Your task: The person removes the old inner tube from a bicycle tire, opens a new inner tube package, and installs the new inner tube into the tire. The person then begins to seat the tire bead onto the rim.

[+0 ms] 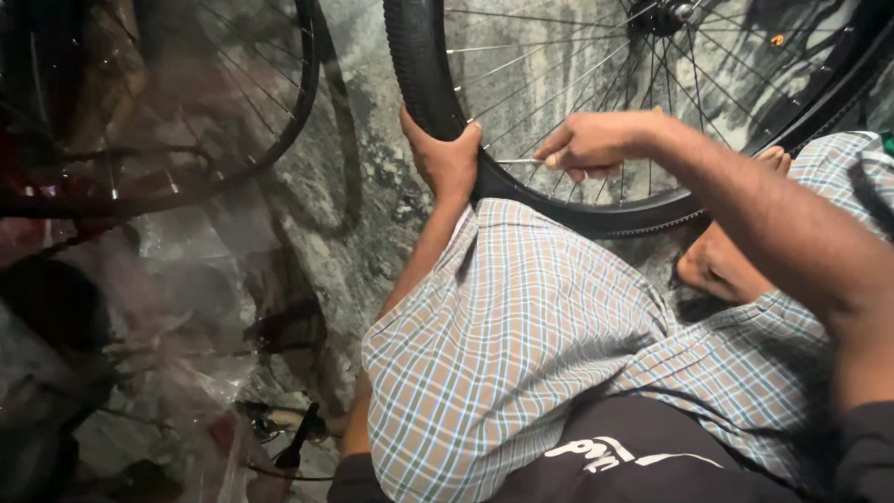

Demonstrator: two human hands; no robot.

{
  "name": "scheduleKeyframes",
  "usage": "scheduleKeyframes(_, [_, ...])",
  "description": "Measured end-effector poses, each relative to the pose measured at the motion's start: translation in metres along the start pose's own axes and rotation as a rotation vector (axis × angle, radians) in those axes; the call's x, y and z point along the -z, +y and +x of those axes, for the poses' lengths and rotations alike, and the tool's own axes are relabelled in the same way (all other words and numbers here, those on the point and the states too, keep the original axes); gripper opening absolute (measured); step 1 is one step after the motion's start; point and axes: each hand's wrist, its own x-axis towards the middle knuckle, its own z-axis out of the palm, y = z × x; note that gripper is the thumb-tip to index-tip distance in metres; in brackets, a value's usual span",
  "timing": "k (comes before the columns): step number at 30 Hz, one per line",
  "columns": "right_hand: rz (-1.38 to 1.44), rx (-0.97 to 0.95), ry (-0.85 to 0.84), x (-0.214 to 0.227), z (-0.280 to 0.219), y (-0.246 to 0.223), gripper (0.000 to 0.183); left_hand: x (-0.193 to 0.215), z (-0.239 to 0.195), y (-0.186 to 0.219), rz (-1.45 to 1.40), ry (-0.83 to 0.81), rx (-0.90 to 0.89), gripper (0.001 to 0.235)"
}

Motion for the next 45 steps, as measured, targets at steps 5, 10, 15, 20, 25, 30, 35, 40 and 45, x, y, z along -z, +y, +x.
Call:
scheduleKeyframes(5, [0.087, -0.036, -0.123, 0.026, 0.02, 0.004, 0.044, -0.009, 0.014, -0.007, -0.066, -0.02, -0.081, 0.106])
scheduleKeyframes(10, [0.148, 0.001, -0.135, 0.05, 0.037, 0.013, 0.045, -0.036, 0.039, -0.003, -0.049, -0.042, -0.167, 0.108])
scheduleKeyframes(15, [0.052, 0.034, -0.087, 0.056, 0.037, 0.008, 0.045, -0.034, 0.047, 0.003, -0.107, -0.123, -0.135, 0.109])
scheduleKeyframes(20, [0.087, 0.066, -0.145, 0.039, 0.048, 0.004, 0.038, -0.033, 0.048, 0.003, -0.074, -0.155, -0.085, 0.109])
scheduleKeyframes(25, [0.601, 0.19, -0.18, -0.037, 0.058, 0.018, 0.009, -0.026, 0.043, -0.013, -0.108, -0.176, -0.156, 0.106])
scheduleKeyframes(30, [1.367, 0.106, 0.37, -0.146, 0.076, -0.008, 0.017, -0.028, 0.052, -0.021, -0.335, -0.304, -0.199, 0.109])
scheduleKeyframes(35, [0.53, 0.349, 1.139, -0.206, 0.11, -0.007, 0.031, -0.026, 0.048, -0.027, -0.251, -0.237, -0.244, 0.121])
scheduleKeyframes(40, [-0.109, 0.576, 0.902, -0.162, 0.052, 0.088, 0.041, -0.03, 0.038, -0.029, -0.204, -0.172, -0.269, 0.12])
scheduleKeyframes(45, [-0.361, 0.243, 0.428, -0.068, 0.009, 0.118, 0.046, -0.035, 0.014, -0.036, -0.055, -0.003, -0.284, 0.117])
